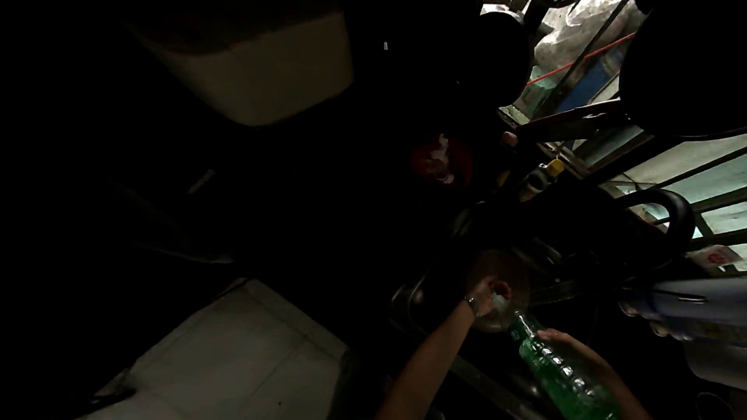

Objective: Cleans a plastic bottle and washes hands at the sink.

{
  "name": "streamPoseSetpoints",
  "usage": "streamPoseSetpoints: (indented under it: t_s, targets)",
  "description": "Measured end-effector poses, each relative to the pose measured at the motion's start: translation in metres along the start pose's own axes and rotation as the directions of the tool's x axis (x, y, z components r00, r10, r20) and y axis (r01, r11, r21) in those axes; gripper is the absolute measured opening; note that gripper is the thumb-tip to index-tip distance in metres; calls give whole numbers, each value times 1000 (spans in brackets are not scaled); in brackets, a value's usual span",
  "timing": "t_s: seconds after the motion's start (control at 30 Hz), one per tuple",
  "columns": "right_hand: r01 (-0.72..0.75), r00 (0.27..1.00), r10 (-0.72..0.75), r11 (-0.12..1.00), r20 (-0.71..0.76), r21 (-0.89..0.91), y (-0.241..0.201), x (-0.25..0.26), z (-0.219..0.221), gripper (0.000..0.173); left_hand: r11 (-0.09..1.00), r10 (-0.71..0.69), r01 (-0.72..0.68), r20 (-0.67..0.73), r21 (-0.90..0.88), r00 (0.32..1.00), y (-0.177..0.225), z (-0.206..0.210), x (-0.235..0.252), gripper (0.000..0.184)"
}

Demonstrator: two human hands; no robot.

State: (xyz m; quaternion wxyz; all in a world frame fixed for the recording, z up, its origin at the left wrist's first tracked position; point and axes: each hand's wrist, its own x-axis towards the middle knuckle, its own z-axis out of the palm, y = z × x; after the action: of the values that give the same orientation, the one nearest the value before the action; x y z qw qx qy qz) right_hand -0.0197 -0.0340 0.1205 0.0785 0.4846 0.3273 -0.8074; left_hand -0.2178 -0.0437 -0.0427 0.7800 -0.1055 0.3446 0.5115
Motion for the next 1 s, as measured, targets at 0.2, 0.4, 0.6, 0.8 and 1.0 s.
streamPoseSetpoints:
  t_s: [0.2,0.4,0.6,0.8,1.0]
  targets:
    - [26,992,-35,997,-117,-78,-4,2,0,18,998,-37,39,-37,46,999,-1,4,-5,44]
    - [15,995,-22,997,-93,-79,-2,1,-1,19,1000,-28,28,-10,4,1000,-1,10,-8,45]
    - [-80,996,83,995,-38,65,8,-6,-1,25,999,-35,35,5,-40,999,-1,13,-8,50]
    - [-44,999,44,991,1,129,14,-12,-5,24,1000,-19,19,10,13,1000,-5,12,-9,50]
    - [44,999,-44,997,-3,68,15,-22,1,22,999,-41,41,-1,-17,999,-7,13,-8,49]
